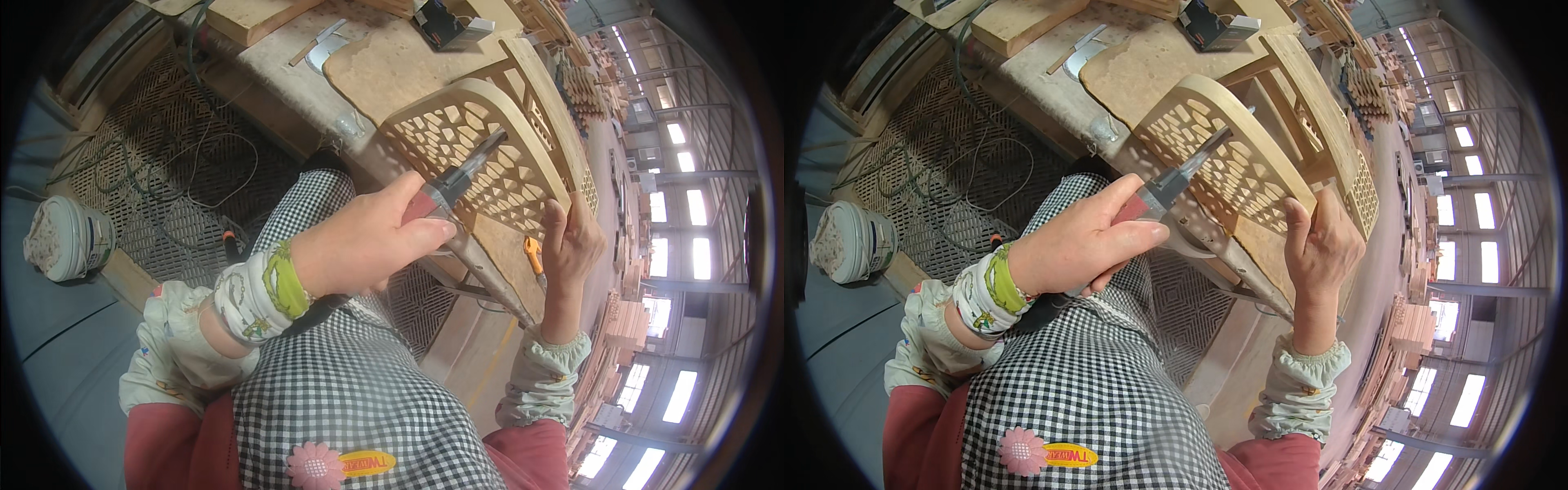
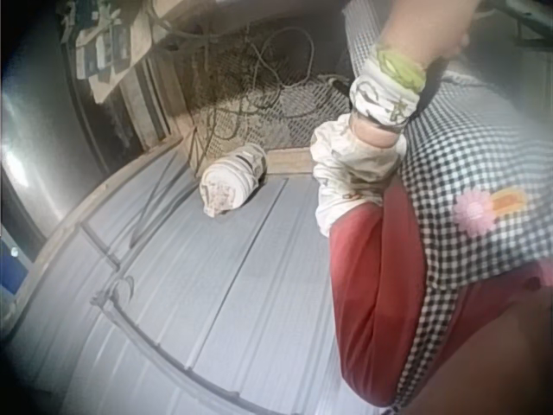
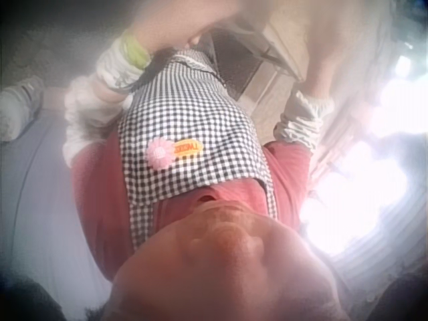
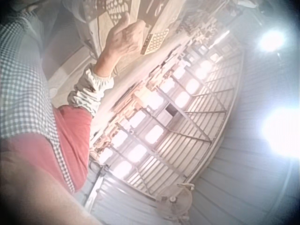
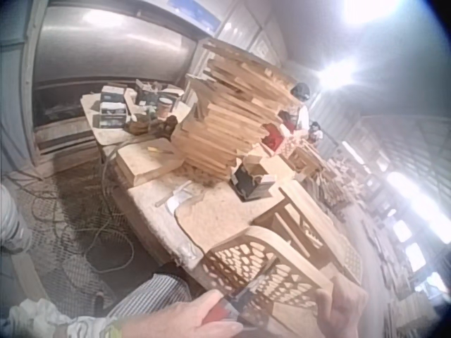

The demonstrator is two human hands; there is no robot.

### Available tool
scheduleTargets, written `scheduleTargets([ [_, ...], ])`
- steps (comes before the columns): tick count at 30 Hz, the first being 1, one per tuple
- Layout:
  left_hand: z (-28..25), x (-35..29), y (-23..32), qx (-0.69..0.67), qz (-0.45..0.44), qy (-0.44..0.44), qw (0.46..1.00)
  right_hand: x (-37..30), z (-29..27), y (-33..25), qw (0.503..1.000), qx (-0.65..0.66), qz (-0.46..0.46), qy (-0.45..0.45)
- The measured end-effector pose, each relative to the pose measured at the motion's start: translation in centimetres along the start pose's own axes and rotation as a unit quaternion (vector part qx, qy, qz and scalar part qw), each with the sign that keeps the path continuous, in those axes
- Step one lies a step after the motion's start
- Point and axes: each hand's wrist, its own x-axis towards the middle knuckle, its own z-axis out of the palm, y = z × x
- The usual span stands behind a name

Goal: The person sands the inner edges of a decorative wooden lattice panel using a small power sander, holding the panel at different angles to reach the cutouts.

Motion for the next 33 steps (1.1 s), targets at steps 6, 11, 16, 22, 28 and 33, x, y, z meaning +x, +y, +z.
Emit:
scheduleTargets([
  [6,-0.7,-0.9,-0.8,-0.093,-0.036,-0.056,0.993,-0.1,0.0,-0.1,1.000,-0.006,-0.003,-0.005],
  [11,-0.5,-1.0,0.0,-0.065,-0.046,-0.033,0.996,0.0,-0.1,-0.6,1.000,-0.011,-0.018,0.009],
  [16,-0.6,-1.9,-0.8,0.113,0.023,0.065,0.991,0.0,0.4,-0.9,1.000,-0.021,-0.006,0.015],
  [22,-1.5,-4.5,-1.6,0.315,0.103,0.208,0.920,0.1,0.1,-1.9,0.999,-0.036,0.004,0.028],
  [28,-0.8,-3.2,0.3,0.428,0.109,0.260,0.859,-0.2,-0.4,-3.0,0.998,-0.046,0.002,0.030],
  [33,-0.5,-2.6,0.9,0.460,0.103,0.258,0.844,-0.4,-0.6,-3.5,0.998,-0.052,0.002,0.026],
])
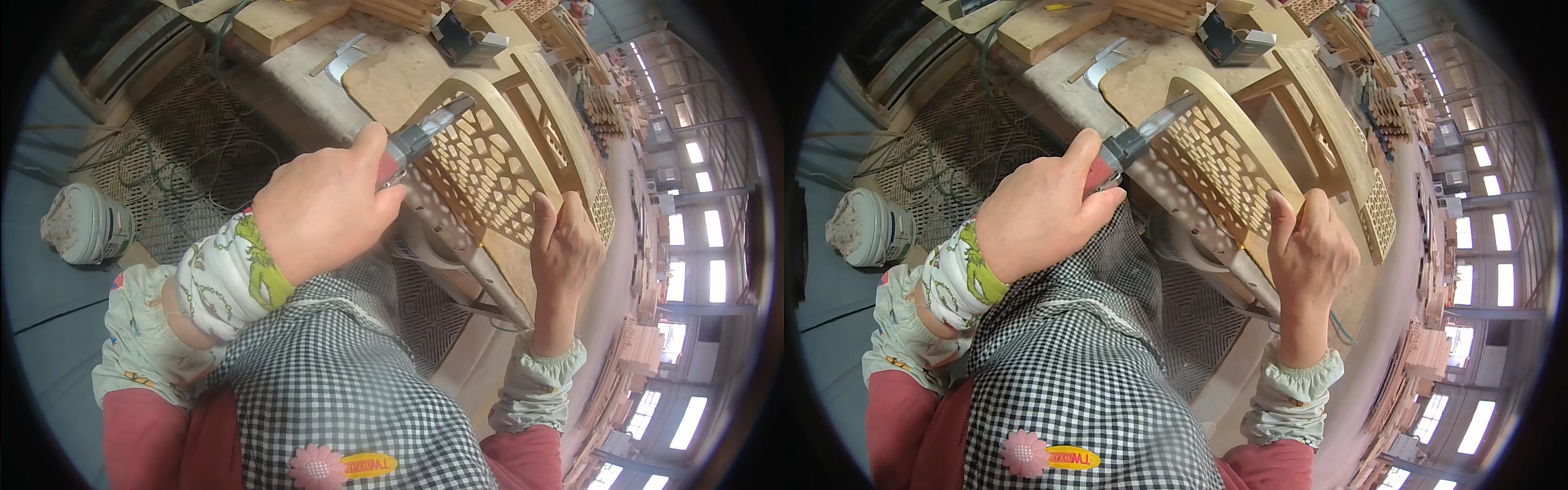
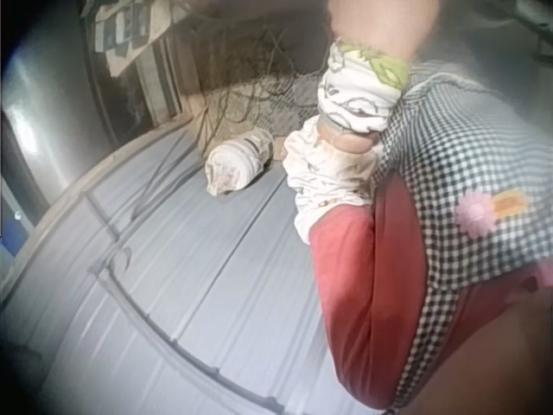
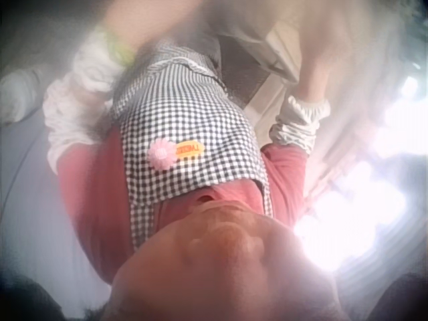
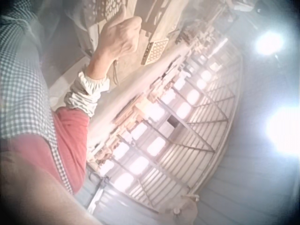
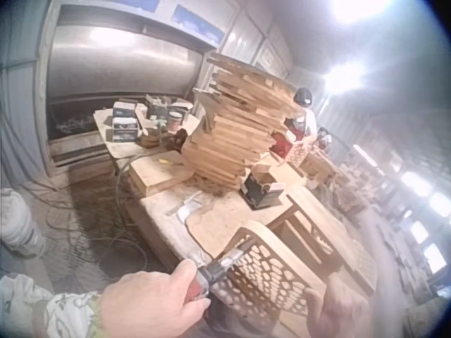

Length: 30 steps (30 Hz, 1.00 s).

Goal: The person sands the inner edges of a decorative wooden lattice panel using a small power sander, holding the panel at different angles to reach the cutouts.

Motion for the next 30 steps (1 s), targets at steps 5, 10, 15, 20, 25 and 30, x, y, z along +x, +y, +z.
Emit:
scheduleTargets([
  [5,0.6,0.9,0.2,-0.004,-0.009,0.008,1.000,-0.1,-0.1,-0.1,1.000,0.013,-0.002,0.008],
  [10,0.4,1.1,-0.5,-0.055,-0.043,-0.022,0.997,-0.1,-0.2,0.0,1.000,0.018,-0.003,0.013],
  [15,0.1,0.6,-0.3,-0.084,-0.054,-0.054,0.994,-0.2,0.0,0.4,1.000,0.007,0.004,0.007],
  [20,0.8,0.1,0.0,-0.061,-0.020,-0.018,0.998,0.0,0.2,0.8,1.000,0.016,-0.007,0.015],
  [25,0.8,0.7,0.8,-0.003,-0.022,-0.015,1.000,0.1,-0.1,0.7,1.000,0.021,0.000,0.002],
  [30,0.9,0.5,0.8,0.014,-0.036,-0.017,0.999,-0.1,0.1,0.8,1.000,0.013,-0.003,0.008],
])
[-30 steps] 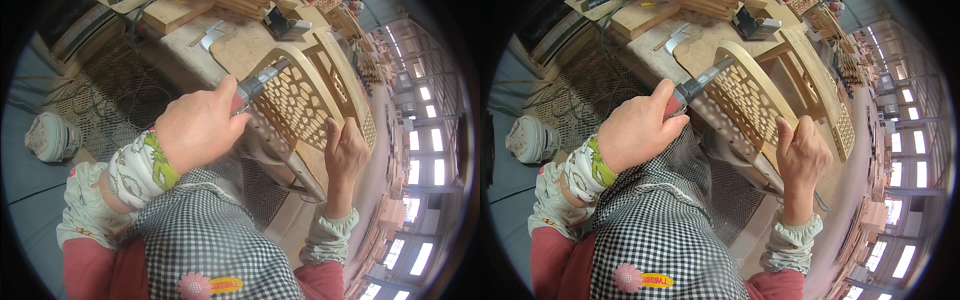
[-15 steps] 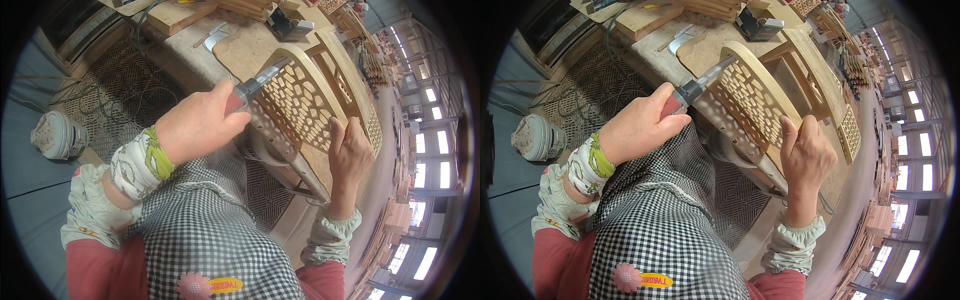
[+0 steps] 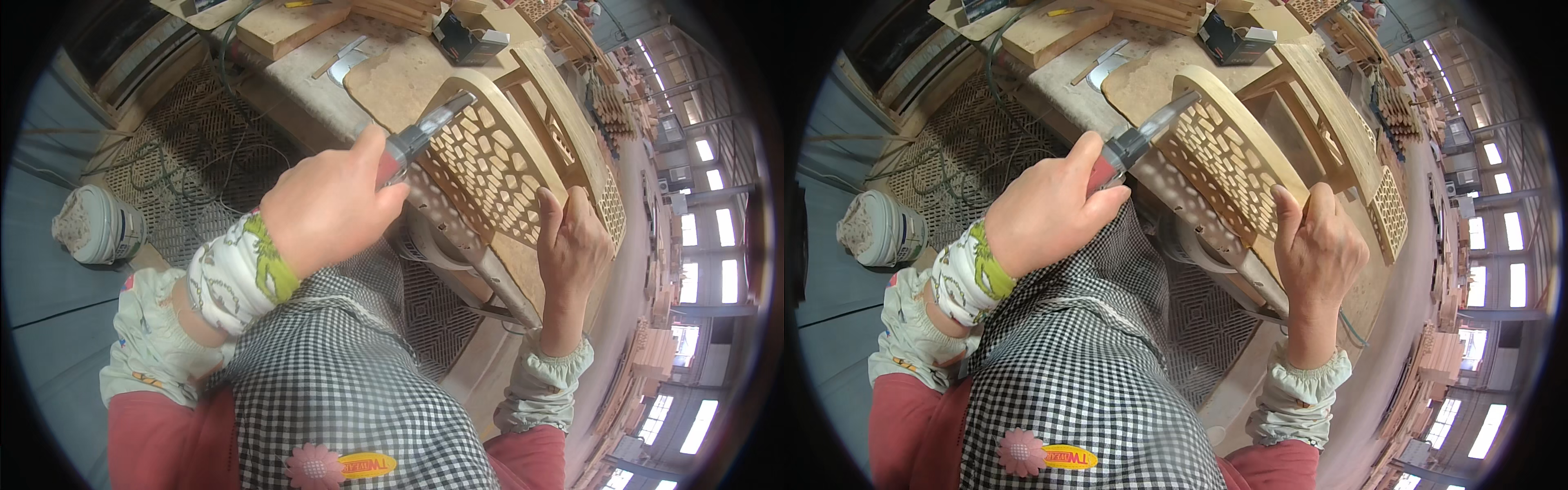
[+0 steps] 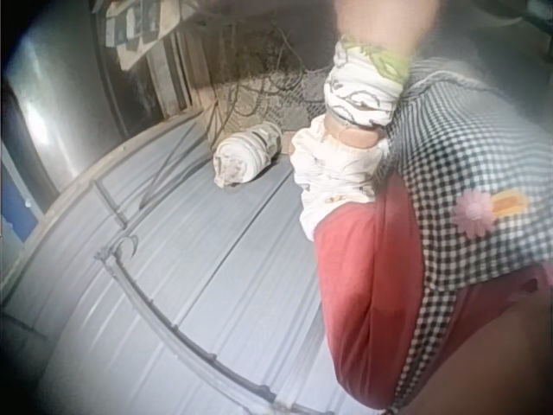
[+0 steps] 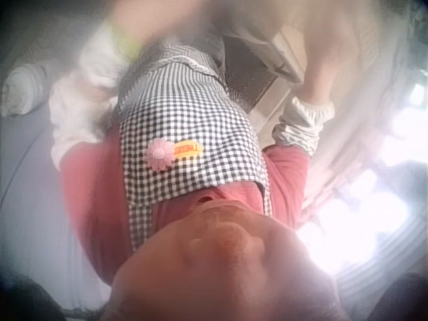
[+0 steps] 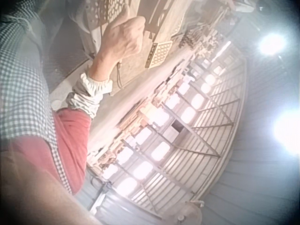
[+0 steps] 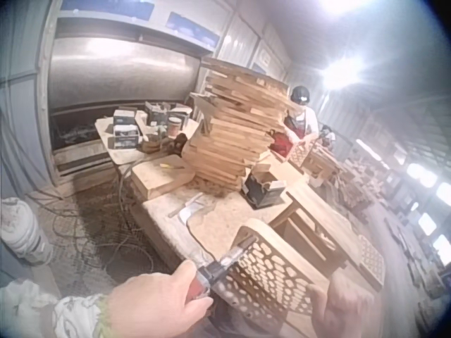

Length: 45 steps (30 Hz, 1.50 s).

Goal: The person sands the inner edges of a decorative wooden lattice panel using a small power sander, holding the panel at different angles to reach the cutouts.

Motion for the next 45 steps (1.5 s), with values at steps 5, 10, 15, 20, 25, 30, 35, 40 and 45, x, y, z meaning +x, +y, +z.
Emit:
scheduleTargets([
  [5,0.4,0.7,-0.1,-0.013,0.010,0.016,1.000,0.0,0.0,0.0,1.000,0.011,-0.004,0.002],
  [10,0.2,0.2,-0.2,-0.004,0.001,0.005,1.000,-0.1,0.2,0.3,1.000,0.012,-0.004,0.003],
  [15,0.8,1.1,-0.1,-0.012,0.012,0.019,1.000,0.0,0.4,0.4,1.000,0.001,0.007,-0.009],
  [20,-0.2,-0.6,-1.1,-0.027,0.000,-0.014,1.000,-0.1,0.8,0.8,1.000,0.006,0.008,-0.001],
  [25,0.7,-2.1,-2.4,-0.035,0.005,-0.040,0.999,0.1,1.2,1.1,1.000,0.009,0.010,0.003],
  [30,1.7,-0.6,-1.7,-0.003,0.017,0.003,1.000,0.3,1.2,0.9,1.000,0.017,0.020,-0.010],
  [35,2.5,0.2,-0.7,0.000,0.036,-0.004,0.999,0.5,0.8,0.1,1.000,0.012,0.010,-0.001],
  [40,2.6,1.2,-0.3,-0.003,0.040,-0.005,0.999,0.5,0.4,-0.6,1.000,0.010,0.018,-0.007],
  [45,2.5,1.9,0.0,0.030,0.019,-0.011,0.999,0.5,0.2,-0.7,1.000,0.010,0.022,-0.014],
])
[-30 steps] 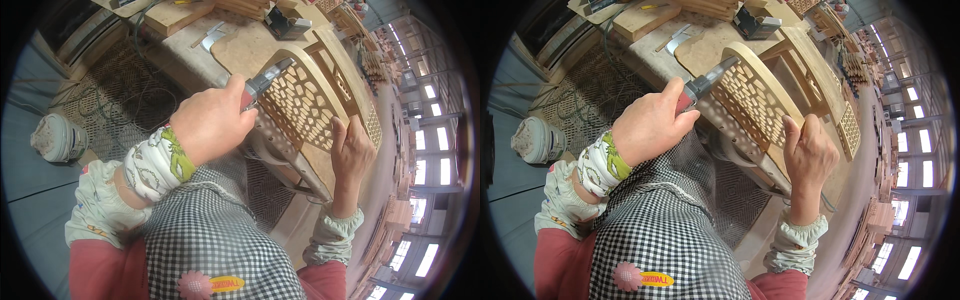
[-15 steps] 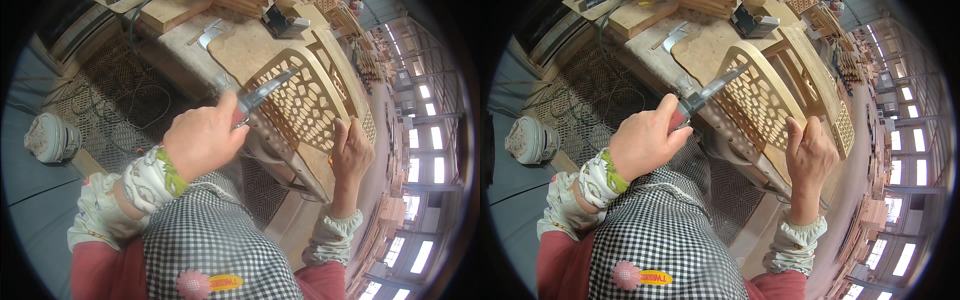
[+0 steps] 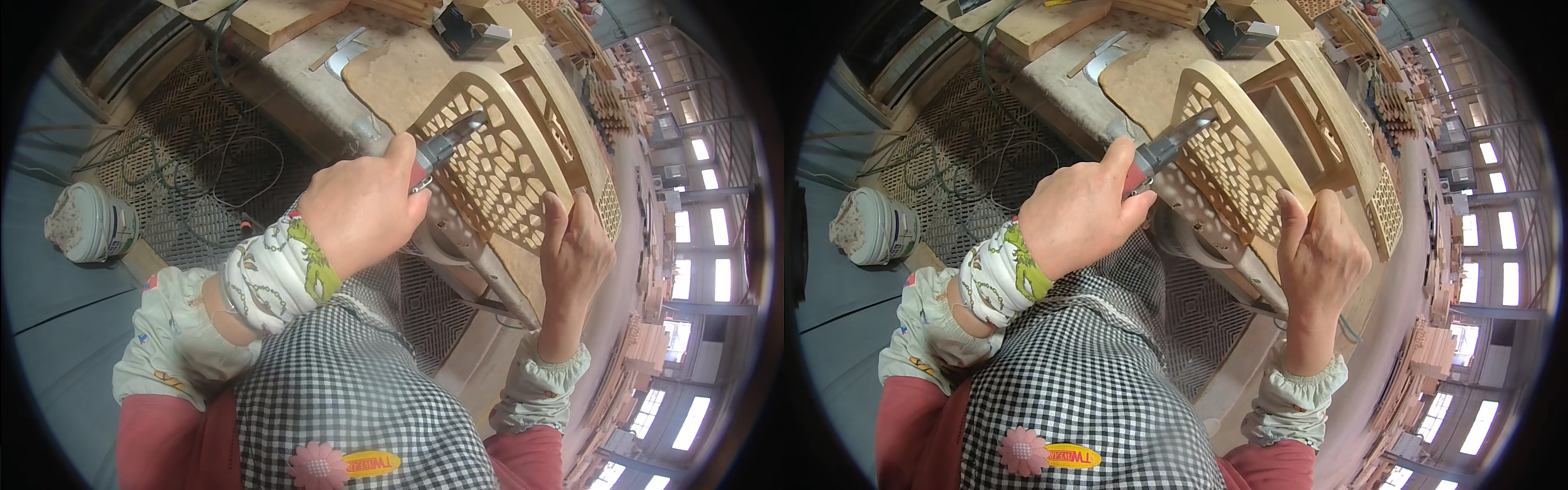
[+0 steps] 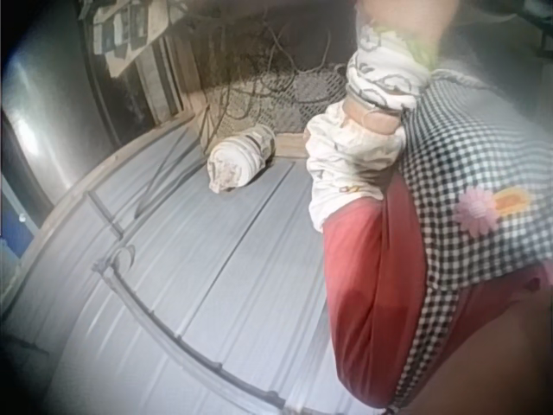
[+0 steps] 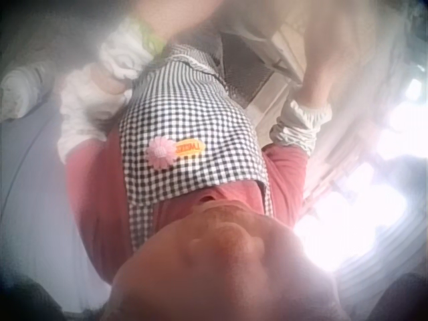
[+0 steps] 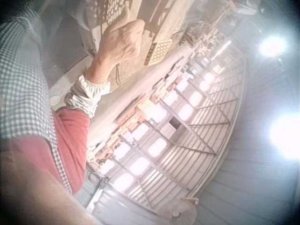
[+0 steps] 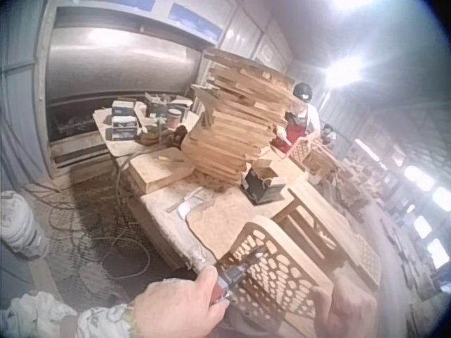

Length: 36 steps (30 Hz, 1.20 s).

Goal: The person sands the inner edges of a decorative wooden lattice panel using a small power sander, holding the panel at different angles to reach the cutouts.

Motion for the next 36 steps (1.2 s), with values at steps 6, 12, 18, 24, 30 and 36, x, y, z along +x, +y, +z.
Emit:
scheduleTargets([
  [6,0.5,-0.2,-0.2,0.035,-0.001,0.038,0.999,0.0,-0.2,-0.2,1.000,0.002,0.013,-0.002],
  [12,-0.1,-0.2,-0.3,0.080,-0.007,0.074,0.994,-0.1,-0.7,-0.6,1.000,0.004,0.022,-0.004],
  [18,-0.6,-0.2,-0.3,0.062,-0.009,0.079,0.995,-0.2,-0.8,-0.5,1.000,0.010,0.006,0.002],
  [24,-0.9,0.7,-1.8,-0.059,0.004,0.031,0.998,-0.5,-0.8,-0.5,1.000,0.018,0.004,0.003],
  [30,-0.7,1.0,-2.5,-0.138,-0.002,-0.041,0.990,-0.5,-0.6,-0.1,1.000,0.012,0.021,-0.020],
  [36,0.0,0.2,-1.8,-0.092,-0.006,-0.030,0.995,-0.1,-0.3,0.0,0.999,0.009,0.035,-0.030],
])
